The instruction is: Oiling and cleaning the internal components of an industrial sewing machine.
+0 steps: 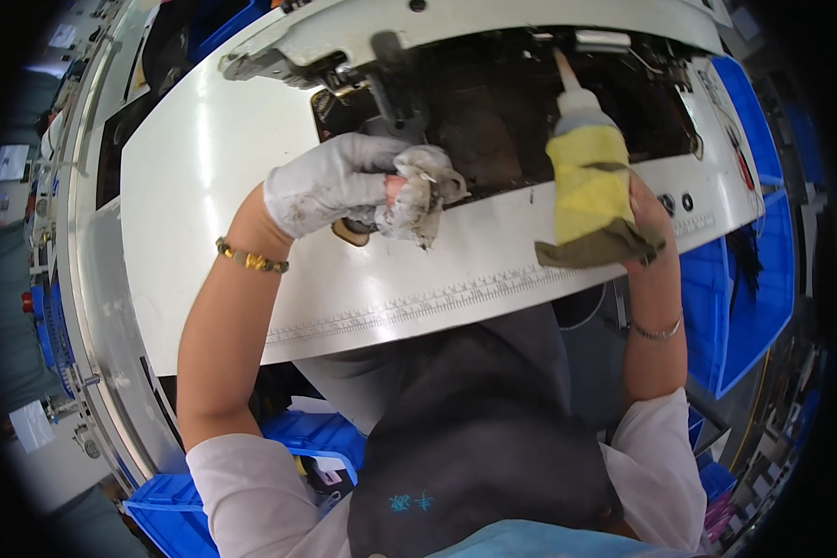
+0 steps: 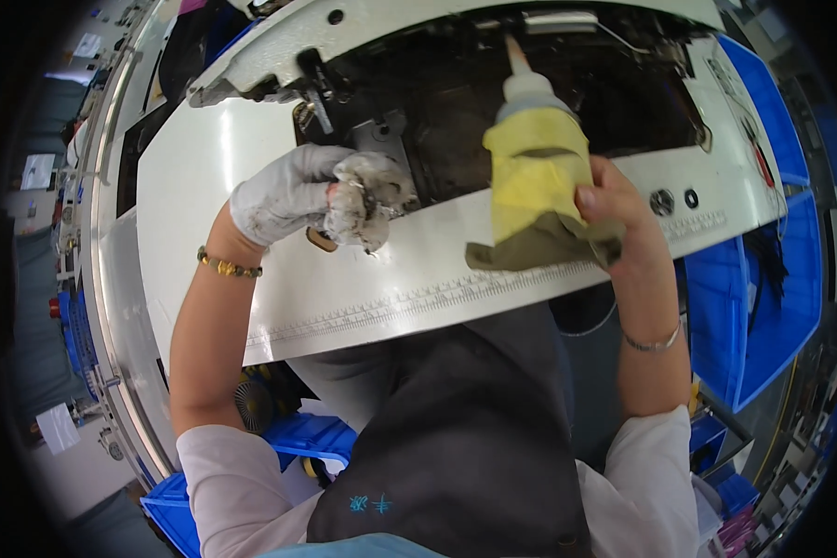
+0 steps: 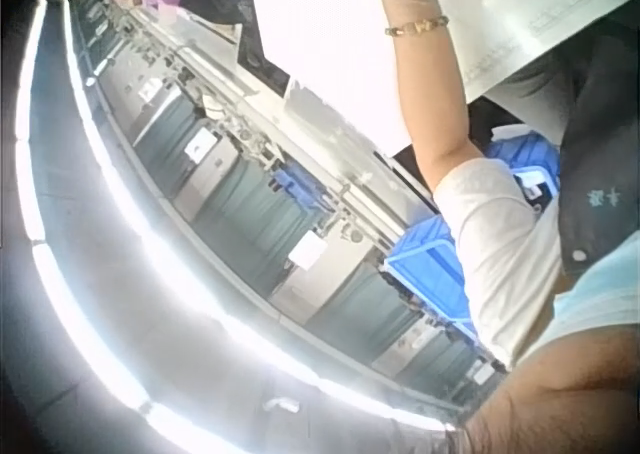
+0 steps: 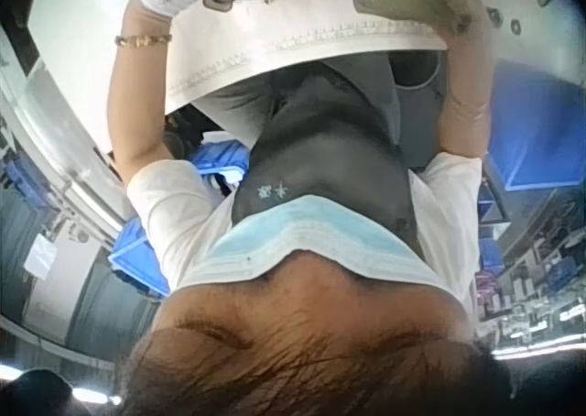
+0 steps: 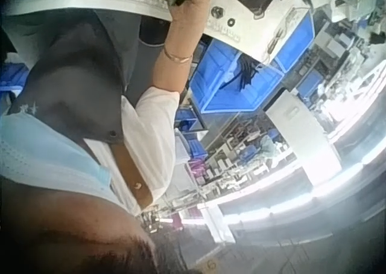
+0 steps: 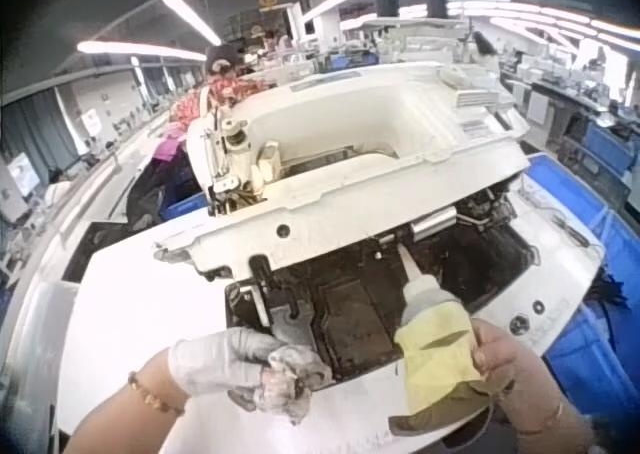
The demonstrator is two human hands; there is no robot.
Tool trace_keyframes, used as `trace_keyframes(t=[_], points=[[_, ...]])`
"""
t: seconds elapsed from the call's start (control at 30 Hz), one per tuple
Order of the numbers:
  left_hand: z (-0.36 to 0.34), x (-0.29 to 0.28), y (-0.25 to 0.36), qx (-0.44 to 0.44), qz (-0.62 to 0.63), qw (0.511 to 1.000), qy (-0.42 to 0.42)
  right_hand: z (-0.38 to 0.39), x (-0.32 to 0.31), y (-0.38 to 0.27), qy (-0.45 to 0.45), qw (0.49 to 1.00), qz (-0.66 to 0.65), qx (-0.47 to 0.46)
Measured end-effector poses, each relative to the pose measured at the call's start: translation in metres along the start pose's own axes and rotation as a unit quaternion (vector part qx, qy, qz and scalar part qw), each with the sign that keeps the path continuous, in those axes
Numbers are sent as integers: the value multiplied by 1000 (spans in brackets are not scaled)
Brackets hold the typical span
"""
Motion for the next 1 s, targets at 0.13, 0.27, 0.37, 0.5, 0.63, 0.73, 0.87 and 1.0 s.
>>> trace_keyframes(t=[0.13,0.27,0.37,0.5,0.63,0.73,0.87,1.0], points=[[-3,35,-1,8,-3,1000,18,-10,6,-26,-154,987,-47,12],[-4,75,-16,16,10,983,181,-27,13,-36,-173,980,-70,76],[-28,125,-31,-85,-94,980,151,-28,10,-41,-221,971,-29,84],[-87,192,-82,-38,14,996,75,-23,10,-45,-219,973,-14,78],[-139,173,-171,-114,-231,963,77,-26,24,-43,-191,975,-18,116],[-130,169,-163,-205,-322,923,55,-25,17,-40,-184,974,-16,128],[-81,171,-99,-141,-352,925,-26,-20,20,-39,-167,979,-5,115],[-43,169,-52,-90,-376,917,-101,-11,25,-51,-173,978,107,37]])
Point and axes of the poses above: each hand's wrist, its own z-axis away from the middle knuckle, its own x-axis out of the palm, y = z × x, the point moved 5 cm from there along -z, towards the middle knuckle, and after that the axes turned 5 degrees about -y, right-handed, at the moved point
